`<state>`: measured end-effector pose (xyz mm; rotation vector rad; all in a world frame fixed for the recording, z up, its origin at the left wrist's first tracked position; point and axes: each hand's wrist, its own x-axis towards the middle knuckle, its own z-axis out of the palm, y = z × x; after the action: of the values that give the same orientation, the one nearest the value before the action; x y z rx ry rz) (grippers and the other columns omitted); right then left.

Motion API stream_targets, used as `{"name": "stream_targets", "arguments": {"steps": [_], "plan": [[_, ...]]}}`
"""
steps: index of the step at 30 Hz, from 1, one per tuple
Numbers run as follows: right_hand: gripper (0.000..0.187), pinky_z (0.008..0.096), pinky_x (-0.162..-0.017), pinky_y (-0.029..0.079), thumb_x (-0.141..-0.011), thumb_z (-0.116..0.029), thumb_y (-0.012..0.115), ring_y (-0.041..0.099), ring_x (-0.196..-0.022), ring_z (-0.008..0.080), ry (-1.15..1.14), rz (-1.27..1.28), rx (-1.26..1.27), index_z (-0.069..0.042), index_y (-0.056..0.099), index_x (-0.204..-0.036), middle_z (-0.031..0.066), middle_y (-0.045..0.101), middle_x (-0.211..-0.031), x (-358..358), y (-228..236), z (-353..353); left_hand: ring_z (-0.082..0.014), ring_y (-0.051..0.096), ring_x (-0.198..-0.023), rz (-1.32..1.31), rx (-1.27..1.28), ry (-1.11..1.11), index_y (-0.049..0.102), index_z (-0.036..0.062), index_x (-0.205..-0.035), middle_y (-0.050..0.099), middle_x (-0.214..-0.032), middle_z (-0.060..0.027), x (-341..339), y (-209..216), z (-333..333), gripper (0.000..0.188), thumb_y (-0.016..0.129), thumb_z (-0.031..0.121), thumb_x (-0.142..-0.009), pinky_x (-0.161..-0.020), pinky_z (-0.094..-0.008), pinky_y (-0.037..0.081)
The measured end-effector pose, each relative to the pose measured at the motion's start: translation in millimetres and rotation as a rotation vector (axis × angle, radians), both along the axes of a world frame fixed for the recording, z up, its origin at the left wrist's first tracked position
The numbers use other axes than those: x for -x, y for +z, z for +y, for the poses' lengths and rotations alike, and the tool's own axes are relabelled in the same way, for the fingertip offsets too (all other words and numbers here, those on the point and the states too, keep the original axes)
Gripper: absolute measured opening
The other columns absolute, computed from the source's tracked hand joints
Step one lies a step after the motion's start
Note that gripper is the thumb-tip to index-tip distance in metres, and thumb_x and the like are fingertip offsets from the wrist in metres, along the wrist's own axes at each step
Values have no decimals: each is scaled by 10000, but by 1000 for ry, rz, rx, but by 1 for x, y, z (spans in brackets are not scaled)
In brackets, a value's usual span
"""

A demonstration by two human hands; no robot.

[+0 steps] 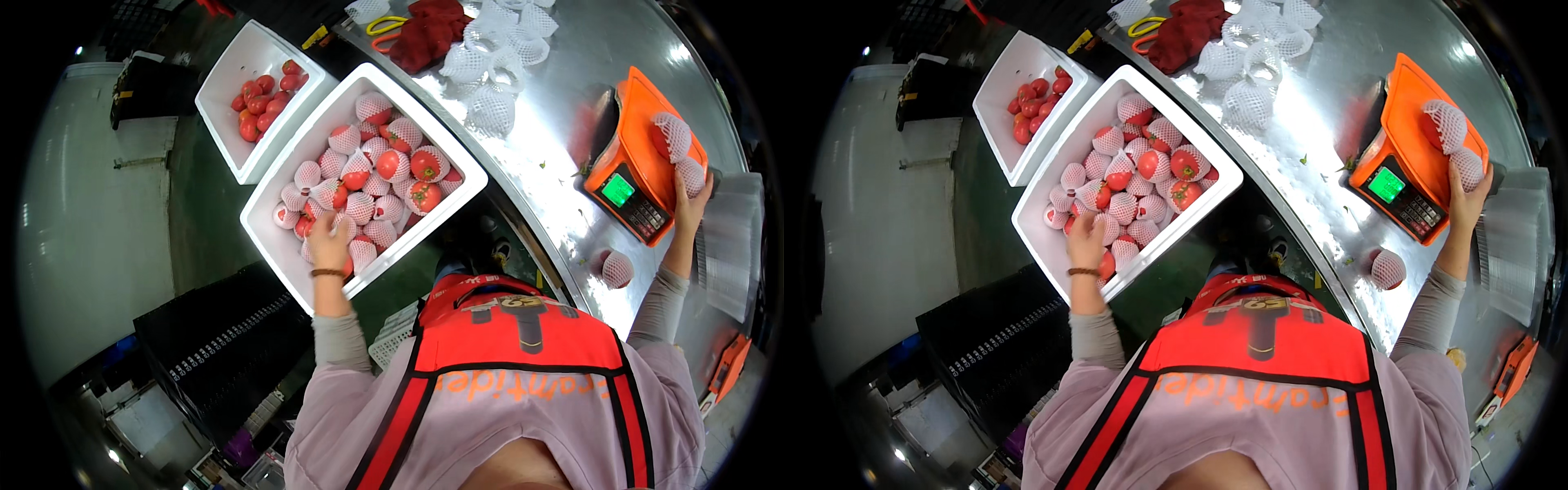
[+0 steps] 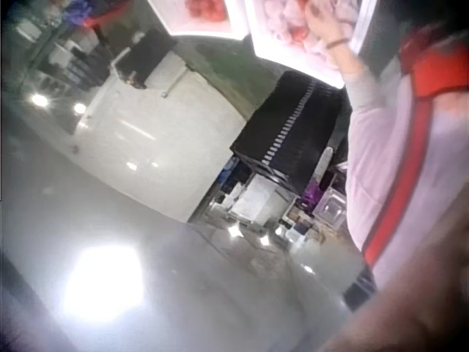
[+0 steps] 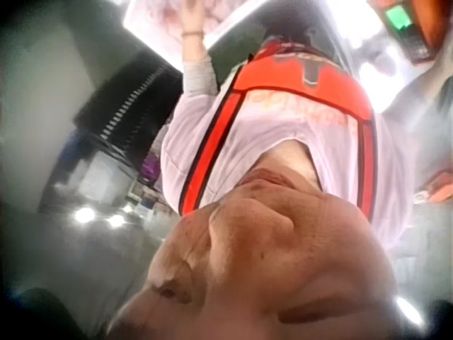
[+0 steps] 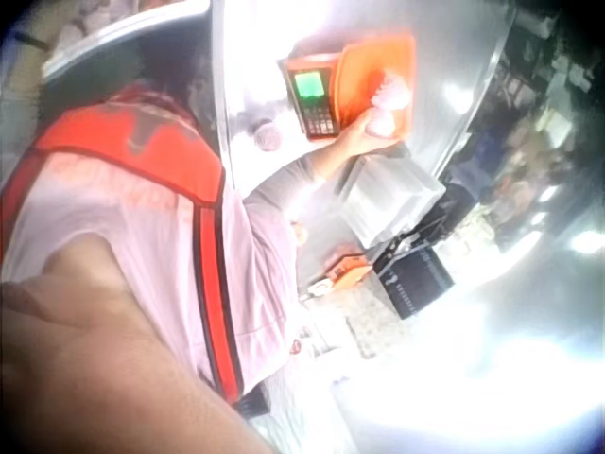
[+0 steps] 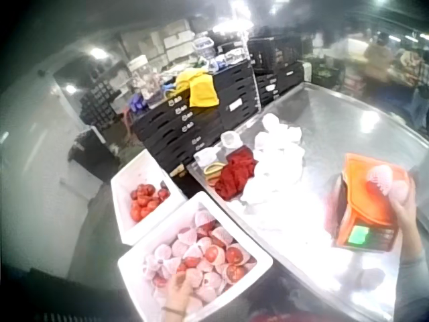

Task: The person repeatedly picks red fruit from a white bin, wraps each piece in a white foam net, and places it on an orange digital scale. After weighing, the person transfers the wrapped fruit into a clear plastic container and moves the container aside. The process is repeated for multiple pieces of fruit.

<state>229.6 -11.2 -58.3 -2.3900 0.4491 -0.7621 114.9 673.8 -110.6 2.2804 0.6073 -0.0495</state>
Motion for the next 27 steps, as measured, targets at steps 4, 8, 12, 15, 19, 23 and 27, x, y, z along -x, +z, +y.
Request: {"name": "stream_targets", "arguments": {"steps": [4, 8, 12, 15, 19, 23, 27], "plan": [[854, 374, -1068, 276, -791, -343, 727, 358, -1298, 290, -18, -107, 29, 66, 274, -1388, 221, 373, -1388, 13, 19, 23, -289, 594, -1025, 509, -80, -176, 548, 10, -1168, 608, -1091, -165, 55, 3, 55, 691, 807, 294, -594, -882, -367, 477], [697, 390, -1064, 292, -840, -241, 681, 380, -1292, 261, -96, -248, -11, 42, 328, -1370, 191, 398, -1383, 33, 43, 60, -342, 593, -1028, 463, -145, -213, 497, 35, -1230, 603, -1104, -198, 65, -10, 61, 826, 824, 315, -524, -895, -367, 479], [526, 393, -1057, 312, -883, -82, 593, 404, -1277, 242, 203, -491, -172, 25, 370, -1348, 162, 409, -1385, 39, 60, 117, -278, 590, -1048, 209, 210, -80, 462, 43, -1250, 596, -1113, -156, 51, 29, 51, 759, 811, 163, -587, -884, -351, 492], [520, 369, -1033, 347, -855, 11, 566, 447, -1235, 217, 449, -286, -360, 28, 384, -1343, 130, 457, -1346, 50, 56, 162, -210, 576, -1058, -83, 570, -45, 419, 49, -1272, 564, -1143, -123, 31, 68, 26, 739, 781, 37, -629, -883, -354, 498], [421, 337, -902, 429, -834, -86, 627, 543, -1063, 166, 889, 227, -879, -39, 522, -1239, 64, 580, -1169, 64, 48, 259, -229, 566, -1082, -285, 919, -281, 362, 48, -1309, 535, -1187, -128, -19, 114, -75, 839, 820, 77, -606, -918, -376, 480], [414, 292, -850, 446, -876, -192, 615, 525, -1036, 161, 1061, 242, -1270, -26, 511, -1241, 65, 535, -1178, 62, 62, 320, -245, 530, -1133, -323, 1219, -485, 308, 52, -1368, 468, -1267, -124, -45, 129, -157, 901, 826, 159, -639, -947, -360, 457], [317, 279, -802, 444, -884, -220, 616, 534, -929, 144, 906, 202, -1022, -16, 589, -1126, 68, 559, -1030, 55, 64, 301, -244, 515, -1143, -216, 1364, -516, 280, 33, -1382, 450, -1287, -122, -50, 113, -205, 871, 792, 205, -699, -951, -357, 446]]}}
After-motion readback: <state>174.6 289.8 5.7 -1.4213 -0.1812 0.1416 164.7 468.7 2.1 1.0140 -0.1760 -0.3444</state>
